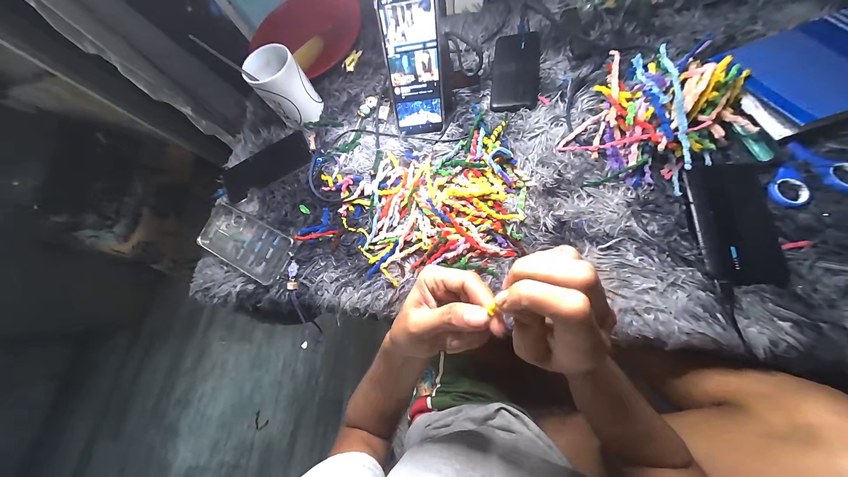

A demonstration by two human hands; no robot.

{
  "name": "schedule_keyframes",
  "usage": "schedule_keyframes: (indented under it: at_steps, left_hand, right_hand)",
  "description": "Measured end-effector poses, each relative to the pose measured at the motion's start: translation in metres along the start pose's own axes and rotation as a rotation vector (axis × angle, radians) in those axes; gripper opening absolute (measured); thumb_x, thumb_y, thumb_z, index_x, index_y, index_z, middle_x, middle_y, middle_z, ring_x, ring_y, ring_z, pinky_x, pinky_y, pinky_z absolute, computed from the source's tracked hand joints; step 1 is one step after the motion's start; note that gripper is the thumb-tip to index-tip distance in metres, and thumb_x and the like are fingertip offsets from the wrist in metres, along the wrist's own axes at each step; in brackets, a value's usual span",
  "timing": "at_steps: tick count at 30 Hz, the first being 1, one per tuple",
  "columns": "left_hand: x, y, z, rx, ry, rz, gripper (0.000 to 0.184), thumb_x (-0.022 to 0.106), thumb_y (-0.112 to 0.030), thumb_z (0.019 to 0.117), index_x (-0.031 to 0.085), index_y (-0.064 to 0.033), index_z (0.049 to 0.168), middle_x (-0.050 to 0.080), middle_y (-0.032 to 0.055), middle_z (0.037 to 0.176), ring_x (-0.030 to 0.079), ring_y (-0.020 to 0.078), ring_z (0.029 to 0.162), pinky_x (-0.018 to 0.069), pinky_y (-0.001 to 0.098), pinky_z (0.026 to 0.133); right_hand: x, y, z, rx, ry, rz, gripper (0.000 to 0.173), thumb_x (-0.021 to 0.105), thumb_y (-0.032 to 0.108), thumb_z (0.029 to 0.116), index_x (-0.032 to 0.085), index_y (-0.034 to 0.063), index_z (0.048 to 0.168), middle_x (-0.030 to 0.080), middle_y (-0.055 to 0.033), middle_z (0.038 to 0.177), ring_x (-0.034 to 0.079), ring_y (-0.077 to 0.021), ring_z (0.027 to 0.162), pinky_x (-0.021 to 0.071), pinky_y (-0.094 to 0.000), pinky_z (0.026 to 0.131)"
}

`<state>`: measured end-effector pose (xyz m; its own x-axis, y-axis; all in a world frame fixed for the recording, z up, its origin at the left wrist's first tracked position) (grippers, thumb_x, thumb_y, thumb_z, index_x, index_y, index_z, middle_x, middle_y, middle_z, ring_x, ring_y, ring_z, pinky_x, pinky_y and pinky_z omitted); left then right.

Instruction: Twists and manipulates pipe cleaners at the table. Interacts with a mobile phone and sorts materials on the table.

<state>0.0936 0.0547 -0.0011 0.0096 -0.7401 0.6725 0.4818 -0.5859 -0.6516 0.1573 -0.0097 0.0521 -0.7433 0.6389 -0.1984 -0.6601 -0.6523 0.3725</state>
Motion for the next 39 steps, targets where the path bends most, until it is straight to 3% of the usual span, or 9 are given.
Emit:
schedule_keyframes:
  at_steps: [2, 6, 9, 15, 24, 27, 30, 34, 39]
  left_hand:
    - [-0.004, -0.006, -0.001, 0.105, -0.076, 0.115, 0.016, 0.064, -0.019, 0.1011, 0.076, -0.0100, 0.106, 0.071, -0.0084, 0.078, 0.055, -0.0098, 0.061, 0.0424, 0.0079, 0.055]
    - [0.005, -0.046, -0.020, 0.580, -0.409, 1.085, 0.013, 0.061, -0.020, 0.1035, 0.072, -0.0150, 0.110, 0.072, -0.0126, 0.092, 0.062, -0.0109, 0.076, 0.0514, 0.0075, 0.068]
    - [0.022, -0.047, -0.027, 0.781, -0.461, 1.502, 0.012, 0.062, -0.015, 0.1018, 0.069, -0.0087, 0.110, 0.065, -0.0040, 0.086, 0.060, -0.0029, 0.077, 0.0504, 0.0130, 0.072]
    - [0.021, -0.044, -0.021, 0.786, -0.471, 1.589, 0.011, 0.060, -0.017, 0.1039, 0.065, -0.0083, 0.108, 0.062, -0.0016, 0.085, 0.060, -0.0005, 0.076, 0.0516, 0.0145, 0.071]
    - [0.026, -0.044, -0.010, 0.719, -0.410, 1.756, 0.018, 0.052, -0.017, 0.1063, 0.062, -0.0040, 0.101, 0.060, 0.0038, 0.093, 0.061, 0.0032, 0.086, 0.0503, 0.0149, 0.077]
    - [0.016, -0.038, -0.005, 0.570, -0.347, 1.415, 0.021, 0.049, -0.017, 0.1078, 0.060, -0.0048, 0.095, 0.054, -0.0001, 0.079, 0.054, -0.0012, 0.068, 0.0479, 0.0125, 0.064]
    - [0.003, -0.018, 0.004, 0.269, -0.217, 0.647, 0.021, 0.053, -0.022, 0.1070, 0.068, -0.0126, 0.096, 0.060, -0.0130, 0.074, 0.048, -0.0115, 0.063, 0.0387, 0.0065, 0.056]
    - [0.019, 0.019, 0.006, -0.043, -0.017, -0.205, 0.015, 0.062, -0.019, 0.1000, 0.074, -0.0123, 0.093, 0.064, -0.0114, 0.068, 0.052, -0.0079, 0.053, 0.0374, 0.0088, 0.048]
    - [0.038, 0.064, -0.018, -0.130, 0.178, -0.690, 0.013, 0.061, -0.025, 0.0995, 0.071, -0.0195, 0.093, 0.061, -0.0127, 0.066, 0.055, -0.0034, 0.051, 0.0416, 0.0118, 0.048]
  right_hand:
    - [0.002, -0.010, 0.003, 0.105, 0.020, 0.127, 0.010, 0.050, 0.015, 0.1081, 0.057, 0.0080, 0.106, 0.055, -0.0030, 0.104, 0.058, -0.0030, 0.098, 0.0491, -0.0135, 0.087]
    - [0.001, -0.029, 0.004, 0.301, 0.008, 0.200, 0.017, 0.061, 0.022, 0.1032, 0.059, 0.0056, 0.106, 0.057, -0.0012, 0.103, 0.058, 0.0009, 0.095, 0.0513, -0.0117, 0.081]
    - [0.003, -0.038, -0.002, 0.433, -0.064, 0.279, 0.018, 0.068, 0.022, 0.0996, 0.062, 0.0053, 0.100, 0.061, 0.0000, 0.100, 0.061, 0.0017, 0.086, 0.0543, -0.0119, 0.073]
    - [0.000, -0.043, -0.007, 0.517, -0.171, 0.379, 0.007, 0.070, 0.008, 0.0954, 0.070, 0.0025, 0.099, 0.063, 0.0011, 0.101, 0.063, 0.0017, 0.088, 0.0565, -0.0121, 0.075]
    - [0.000, -0.048, -0.010, 0.608, -0.185, 0.422, 0.003, 0.069, 0.008, 0.0953, 0.070, 0.0051, 0.097, 0.065, 0.0030, 0.100, 0.064, 0.0012, 0.084, 0.0571, -0.0137, 0.072]
    - [-0.001, -0.044, -0.010, 0.569, -0.187, 0.406, 0.005, 0.065, 0.008, 0.0983, 0.069, 0.0057, 0.097, 0.063, 0.0035, 0.100, 0.063, 0.0017, 0.088, 0.0569, -0.0138, 0.076]
    - [0.000, -0.042, -0.012, 0.553, -0.170, 0.536, 0.006, 0.064, 0.013, 0.1004, 0.070, 0.0124, 0.100, 0.063, 0.0083, 0.103, 0.063, 0.0019, 0.098, 0.0561, -0.0151, 0.084]
    - [0.003, -0.029, -0.010, 0.503, -0.133, 0.715, 0.008, 0.063, 0.017, 0.1019, 0.071, 0.0132, 0.103, 0.064, 0.0098, 0.103, 0.060, 0.0043, 0.099, 0.0524, -0.0123, 0.086]
    - [0.006, -0.006, 0.000, 0.306, -0.013, 0.684, 0.018, 0.058, 0.021, 0.1054, 0.066, 0.0066, 0.098, 0.060, 0.0026, 0.097, 0.054, 0.0026, 0.096, 0.0425, -0.0124, 0.089]
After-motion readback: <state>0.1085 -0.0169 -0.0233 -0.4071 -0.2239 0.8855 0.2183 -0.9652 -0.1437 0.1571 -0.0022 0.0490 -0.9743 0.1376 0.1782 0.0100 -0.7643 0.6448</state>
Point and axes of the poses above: each hand's wrist, its own z-axis towards the middle knuckle, its own x-axis out of the palm, y = z × x, the point moved 10 cm from there along z, towards the middle knuckle
